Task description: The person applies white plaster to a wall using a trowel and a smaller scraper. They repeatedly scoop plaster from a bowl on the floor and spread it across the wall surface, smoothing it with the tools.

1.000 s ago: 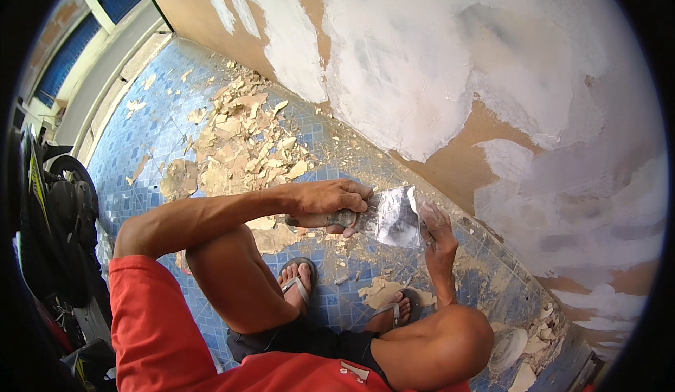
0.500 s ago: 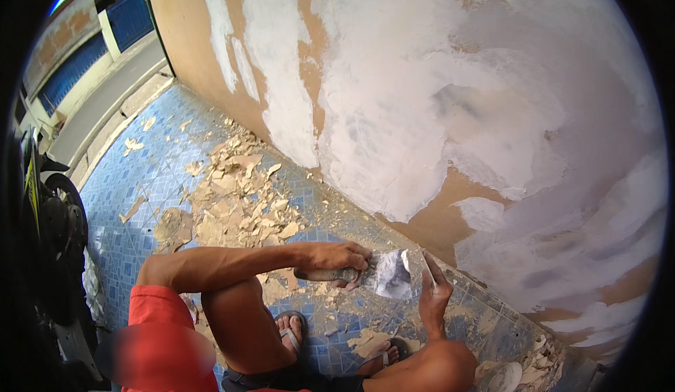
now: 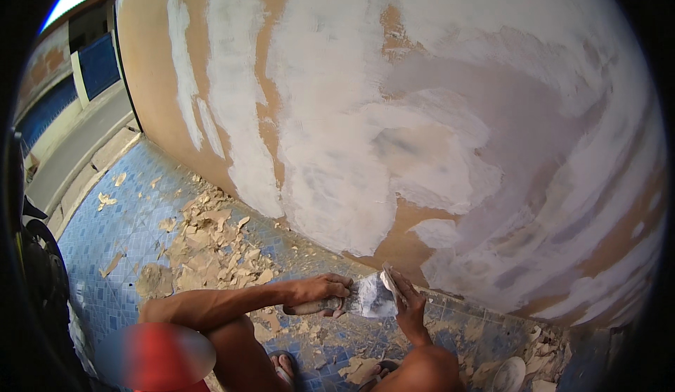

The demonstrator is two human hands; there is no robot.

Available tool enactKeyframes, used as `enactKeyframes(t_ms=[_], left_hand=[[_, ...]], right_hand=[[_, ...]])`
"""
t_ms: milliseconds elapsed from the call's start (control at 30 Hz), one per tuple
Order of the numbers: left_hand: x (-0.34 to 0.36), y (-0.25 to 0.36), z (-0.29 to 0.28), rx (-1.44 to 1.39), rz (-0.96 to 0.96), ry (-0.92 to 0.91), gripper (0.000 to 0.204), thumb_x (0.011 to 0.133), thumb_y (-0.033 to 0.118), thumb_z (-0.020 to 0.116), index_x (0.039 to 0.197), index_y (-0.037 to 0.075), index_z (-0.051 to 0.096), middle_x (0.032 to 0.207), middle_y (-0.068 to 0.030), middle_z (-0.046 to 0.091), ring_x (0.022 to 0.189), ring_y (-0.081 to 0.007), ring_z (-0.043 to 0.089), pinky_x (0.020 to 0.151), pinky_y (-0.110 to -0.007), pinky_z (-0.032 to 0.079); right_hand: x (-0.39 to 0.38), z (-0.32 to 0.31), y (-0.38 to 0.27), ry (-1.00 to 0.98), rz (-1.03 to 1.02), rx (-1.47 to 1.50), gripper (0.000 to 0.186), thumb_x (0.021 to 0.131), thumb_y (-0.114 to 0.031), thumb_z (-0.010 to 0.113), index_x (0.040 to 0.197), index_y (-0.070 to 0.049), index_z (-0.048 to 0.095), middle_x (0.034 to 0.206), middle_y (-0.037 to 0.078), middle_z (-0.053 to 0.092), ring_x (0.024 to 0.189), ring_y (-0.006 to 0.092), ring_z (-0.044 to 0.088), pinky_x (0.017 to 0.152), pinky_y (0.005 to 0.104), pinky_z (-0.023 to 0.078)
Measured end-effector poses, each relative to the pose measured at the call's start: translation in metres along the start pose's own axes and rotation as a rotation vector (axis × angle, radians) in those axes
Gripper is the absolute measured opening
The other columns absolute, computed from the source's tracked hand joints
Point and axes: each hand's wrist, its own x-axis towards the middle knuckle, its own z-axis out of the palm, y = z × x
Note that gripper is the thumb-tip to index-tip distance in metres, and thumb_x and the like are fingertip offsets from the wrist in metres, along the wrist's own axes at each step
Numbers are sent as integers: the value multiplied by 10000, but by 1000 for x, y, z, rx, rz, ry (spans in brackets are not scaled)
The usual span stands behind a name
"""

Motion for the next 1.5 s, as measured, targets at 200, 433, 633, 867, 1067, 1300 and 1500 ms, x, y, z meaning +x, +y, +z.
enactKeyframes(t_ms=[200,433,633,867,1067,1300,1500], left_hand=[[0,-1,-2,67,91,6,240,1027,179,408,998,2,569,808,-74,658,632,-146,586,630,-289,492],[-2,-4,-1,179,122,186,294,1058,206,403,1200,-11,541,862,-135,666,755,-214,622,700,-338,523],[8,-14,4,1056,410,341,593,1009,75,481,1578,46,315,1119,-333,589,1027,-445,596,854,-449,540],[6,-10,3,1285,371,601,667,936,-5,521,1574,36,329,1040,-263,507,881,-374,592,762,-452,554],[-19,-32,-23,1224,179,415,594,964,24,520,1541,17,378,937,-325,649,1045,-456,609,758,-477,584],[-14,-39,-27,1136,283,350,384,997,79,406,1330,48,594,1110,-387,627,1010,-472,687,796,-486,615],[-19,-28,-24,1120,300,308,342,989,93,430,1254,59,643,1063,-298,685,1064,-432,682,834,-522,601]], right_hand=[[-3,4,0,20,328,105,448,875,91,568,1295,-20,678,1218,220,712,1196,361,668,977,411,524],[12,3,-3,-6,555,123,409,880,106,511,1260,28,639,1181,173,705,1032,290,704,892,421,549],[29,7,-17,41,978,1249,450,898,-37,560,1347,-65,575,1241,73,673,1061,252,667,831,449,540],[51,-3,-25,26,876,1539,357,957,-140,623,1308,-85,588,1185,82,691,991,240,679,720,410,544],[156,-59,-107,-8,362,1144,278,953,-76,643,1227,-40,613,1144,101,713,993,241,710,720,444,598],[360,-58,-260,253,-1117,-905,315,921,6,641,1194,-119,738,1155,74,758,1063,252,727,930,399,575],[453,-19,-273,180,-1435,-1405,369,894,-79,675,1246,-176,728,1245,27,733,1211,217,665,1102,426,486]])
